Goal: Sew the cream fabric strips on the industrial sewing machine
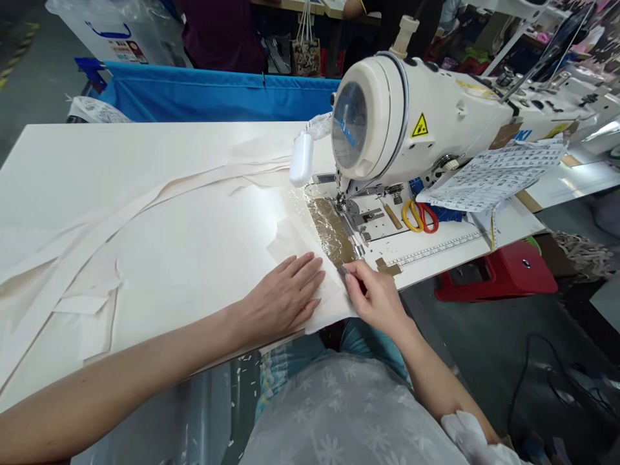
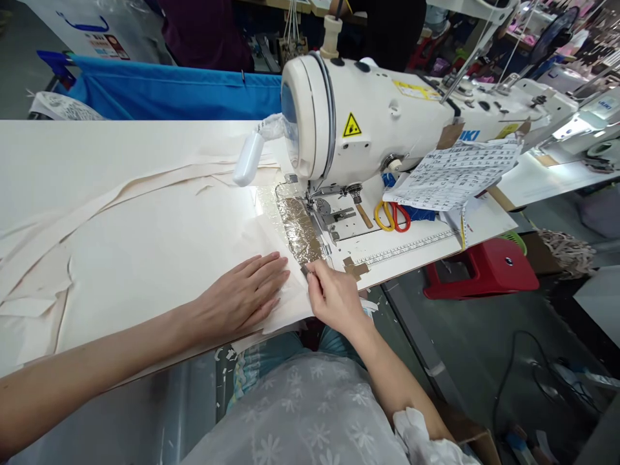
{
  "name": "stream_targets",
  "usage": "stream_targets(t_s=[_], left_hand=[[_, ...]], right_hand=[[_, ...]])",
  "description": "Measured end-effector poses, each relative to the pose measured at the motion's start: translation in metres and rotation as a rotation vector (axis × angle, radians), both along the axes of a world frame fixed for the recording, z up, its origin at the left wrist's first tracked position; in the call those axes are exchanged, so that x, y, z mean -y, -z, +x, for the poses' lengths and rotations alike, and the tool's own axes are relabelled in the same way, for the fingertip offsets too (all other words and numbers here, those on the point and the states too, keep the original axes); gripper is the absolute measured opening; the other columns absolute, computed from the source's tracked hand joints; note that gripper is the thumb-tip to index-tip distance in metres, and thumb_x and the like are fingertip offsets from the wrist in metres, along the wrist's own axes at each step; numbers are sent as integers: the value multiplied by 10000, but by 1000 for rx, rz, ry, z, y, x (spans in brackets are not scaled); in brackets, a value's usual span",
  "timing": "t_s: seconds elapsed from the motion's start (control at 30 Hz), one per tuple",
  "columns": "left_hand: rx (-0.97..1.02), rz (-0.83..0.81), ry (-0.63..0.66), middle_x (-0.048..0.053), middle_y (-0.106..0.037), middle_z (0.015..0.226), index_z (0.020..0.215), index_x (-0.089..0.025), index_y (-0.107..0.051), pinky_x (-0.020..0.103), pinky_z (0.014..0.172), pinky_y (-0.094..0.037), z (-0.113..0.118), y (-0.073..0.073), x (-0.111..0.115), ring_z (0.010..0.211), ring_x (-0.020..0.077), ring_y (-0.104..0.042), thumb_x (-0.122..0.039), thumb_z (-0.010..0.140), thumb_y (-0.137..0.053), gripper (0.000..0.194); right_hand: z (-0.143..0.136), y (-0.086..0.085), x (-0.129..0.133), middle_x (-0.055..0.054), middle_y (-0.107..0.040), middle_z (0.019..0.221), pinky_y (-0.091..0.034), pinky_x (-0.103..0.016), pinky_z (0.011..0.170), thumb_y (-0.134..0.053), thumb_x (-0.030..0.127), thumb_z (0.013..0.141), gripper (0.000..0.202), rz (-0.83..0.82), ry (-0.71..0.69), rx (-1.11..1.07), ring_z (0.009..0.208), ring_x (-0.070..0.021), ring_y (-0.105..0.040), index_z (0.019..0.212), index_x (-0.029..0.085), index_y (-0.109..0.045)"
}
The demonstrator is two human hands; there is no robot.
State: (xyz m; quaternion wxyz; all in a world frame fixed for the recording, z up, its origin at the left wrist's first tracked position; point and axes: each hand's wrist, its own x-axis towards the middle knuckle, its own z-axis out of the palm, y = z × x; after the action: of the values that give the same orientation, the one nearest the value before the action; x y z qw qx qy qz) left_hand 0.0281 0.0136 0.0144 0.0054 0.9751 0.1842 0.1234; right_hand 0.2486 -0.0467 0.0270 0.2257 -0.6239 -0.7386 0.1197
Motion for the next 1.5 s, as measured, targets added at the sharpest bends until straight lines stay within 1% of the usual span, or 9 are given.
stream_targets(t_s=[0.17,0.37,0.47,0.57,0.7,0.83,0.97,1.17,1.5], left_hand=[[-38,-16,30,184,-512,1435,1349,-101,-545,550,1077,-419,-1,-2,2,1369,407,-427,-345,1006,-430,436],[-73,27,26,189,-486,1456,1394,-138,-512,551,1078,-409,-1,0,4,1383,408,-406,-349,1006,-457,445],[-65,49,15,178,-503,1447,1382,-149,-532,540,1068,-418,0,1,5,1373,395,-427,-344,1005,-469,429],[-50,63,-10,164,-524,1436,1356,-165,-563,527,1054,-432,0,1,7,1360,383,-450,-335,1010,-467,398],[-40,39,-24,142,-533,1440,1346,-185,-581,529,1051,-430,-1,1,5,1360,371,-456,-317,1021,-438,379],[0,9,-80,155,-512,1463,1350,-121,-580,564,1119,-346,-2,0,-4,1393,356,-417,-312,1033,-376,422],[32,-11,-16,144,-566,1414,1353,-85,-566,501,1172,-303,1,3,-7,1364,280,-468,-278,1047,-329,432],[41,24,-8,146,-593,1382,1328,-71,-583,485,1135,-352,2,8,-4,1308,285,-520,-268,1044,-354,414],[17,52,-5,143,-576,1401,1362,-80,-551,456,1082,-393,2,9,-3,1311,291,-511,-268,1041,-370,414]], right_hand=[[-8,7,6,-12,-698,733,-348,-254,565,-408,212,969,204,39,-32,76,613,-157,-629,1005,186,-607],[-10,9,3,-17,-711,788,-353,-258,612,-410,190,963,201,31,-61,139,684,-161,-644,997,193,-609],[-5,5,8,-22,-680,741,-319,-268,590,-392,166,949,223,33,-113,202,667,-162,-624,931,182,-613],[6,-3,21,-7,-640,678,-278,-274,556,-391,153,936,228,6,-157,239,611,-151,-585,884,183,-611],[15,-9,32,16,-614,638,-251,-271,538,-404,150,939,214,-37,-126,232,562,-132,-550,898,190,-610],[3,-3,13,-5,-658,691,-263,-264,556,-413,187,947,198,1,-76,240,617,-143,-588,911,192,-607],[-10,3,-7,-14,-681,721,-275,-262,559,-412,213,961,200,8,-60,223,638,-151,-603,909,197,-604],[-12,6,-7,-11,-699,736,-350,-250,583,-404,234,970,203,35,17,89,652,-161,-637,1004,200,-601],[-17,12,-12,-16,-712,764,-324,-251,564,-401,209,973,206,52,-6,140,669,-155,-641,999,193,-604]])
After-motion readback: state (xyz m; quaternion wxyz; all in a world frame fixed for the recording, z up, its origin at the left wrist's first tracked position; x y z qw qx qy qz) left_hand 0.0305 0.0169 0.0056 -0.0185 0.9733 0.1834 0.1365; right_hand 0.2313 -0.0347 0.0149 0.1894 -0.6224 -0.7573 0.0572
